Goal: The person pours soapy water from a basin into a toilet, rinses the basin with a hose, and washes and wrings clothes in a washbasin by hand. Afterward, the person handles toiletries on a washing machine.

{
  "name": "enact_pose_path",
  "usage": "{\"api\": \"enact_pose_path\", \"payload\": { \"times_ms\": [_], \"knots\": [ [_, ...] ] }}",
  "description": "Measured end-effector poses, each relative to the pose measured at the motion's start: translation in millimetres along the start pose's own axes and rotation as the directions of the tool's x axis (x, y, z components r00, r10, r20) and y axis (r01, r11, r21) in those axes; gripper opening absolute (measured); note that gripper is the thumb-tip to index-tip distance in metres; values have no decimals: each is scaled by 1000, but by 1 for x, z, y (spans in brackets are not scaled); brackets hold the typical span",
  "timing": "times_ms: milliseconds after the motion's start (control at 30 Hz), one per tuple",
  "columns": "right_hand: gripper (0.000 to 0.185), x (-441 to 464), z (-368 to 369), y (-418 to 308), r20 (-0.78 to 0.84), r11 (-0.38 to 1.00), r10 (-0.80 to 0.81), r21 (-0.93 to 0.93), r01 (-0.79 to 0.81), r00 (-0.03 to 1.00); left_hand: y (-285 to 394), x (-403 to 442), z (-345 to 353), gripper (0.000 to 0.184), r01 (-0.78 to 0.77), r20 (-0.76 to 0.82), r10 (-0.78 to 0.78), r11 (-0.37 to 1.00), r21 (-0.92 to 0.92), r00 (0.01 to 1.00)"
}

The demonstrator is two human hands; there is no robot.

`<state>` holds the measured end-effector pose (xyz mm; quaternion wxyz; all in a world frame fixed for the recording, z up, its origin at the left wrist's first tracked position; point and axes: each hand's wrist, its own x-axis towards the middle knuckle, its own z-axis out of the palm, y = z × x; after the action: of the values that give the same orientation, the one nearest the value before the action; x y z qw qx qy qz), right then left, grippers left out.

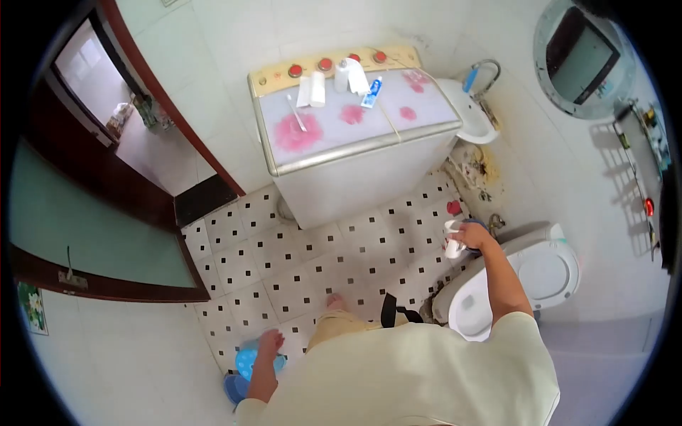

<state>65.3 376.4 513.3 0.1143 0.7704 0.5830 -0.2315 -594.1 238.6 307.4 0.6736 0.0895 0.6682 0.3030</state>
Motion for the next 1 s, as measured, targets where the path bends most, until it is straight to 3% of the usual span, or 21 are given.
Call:
{"api": "enact_pose_path", "payload": {
  "times_ms": [33, 67, 133, 233, 400, 500, 633, 667, 800, 833, 900, 967, 1000],
  "knots": [
    [59, 2, -17, -9, -160, 978, 1, 205, 33, 987, 37, -2, 25, 26, -83, -22, 84, 996, 15, 996],
    [53, 14, -34, -16, -153, 953, 55, 304, -6, 987, 69, -2, 43, 24, -111, -5, 111, 994, 8, 994],
    [47, 52, -53, -13, -265, 860, 20, 496, 119, 964, 120, 1, 74, 22, -163, 38, 163, 987, -4, 986],
    [40, 85, -120, -53, -220, 749, 145, 661, 38, 965, 156, 20, 100, 26, -175, 27, 175, 984, 24, 984],
    [40, 232, -172, -67, -521, 846, 80, 486, 218, 850, 138, 40, 105, 20, -180, -95, 168, 974, -140, 981],
    [40, 323, -217, -81, -589, 880, 72, 417, 227, 805, 105, 25, 103, 15, -110, -270, 39, 961, -255, 962],
    [38, 408, -265, -102, -588, 915, 116, 377, 145, 801, 45, 34, 82, 27, -120, -167, 86, 971, -206, 982],
    [38, 424, -269, -104, -583, 917, 128, 377, 128, 803, 47, 13, 104, 30, -1, -336, -141, 922, -388, 931],
    [41, 473, -277, -103, -569, 914, 127, 385, 127, 812, 87, -24, 183, 33, -113, -305, 10, 940, -322, 952],
    [44, 494, -272, -94, -587, 907, 113, 390, 158, 802, 64, -11, 176, 33, -266, -226, 217, 939, -216, 950],
    [42, 449, -290, -118, -767, 966, 171, 253, 47, 619, 79, -17, 194, 32, -151, -246, 99, 967, -205, 964],
    [35, 403, -303, -136, -824, 895, 154, 350, 276, 545, 109, -26, 212, 29, -73, -291, 15, 979, -189, 956],
    [30, 396, -292, -145, -804, 881, 70, 327, 341, 591, 94, -18, 200, 27, -295, -202, 311, 950, 103, 929]
  ]
}}
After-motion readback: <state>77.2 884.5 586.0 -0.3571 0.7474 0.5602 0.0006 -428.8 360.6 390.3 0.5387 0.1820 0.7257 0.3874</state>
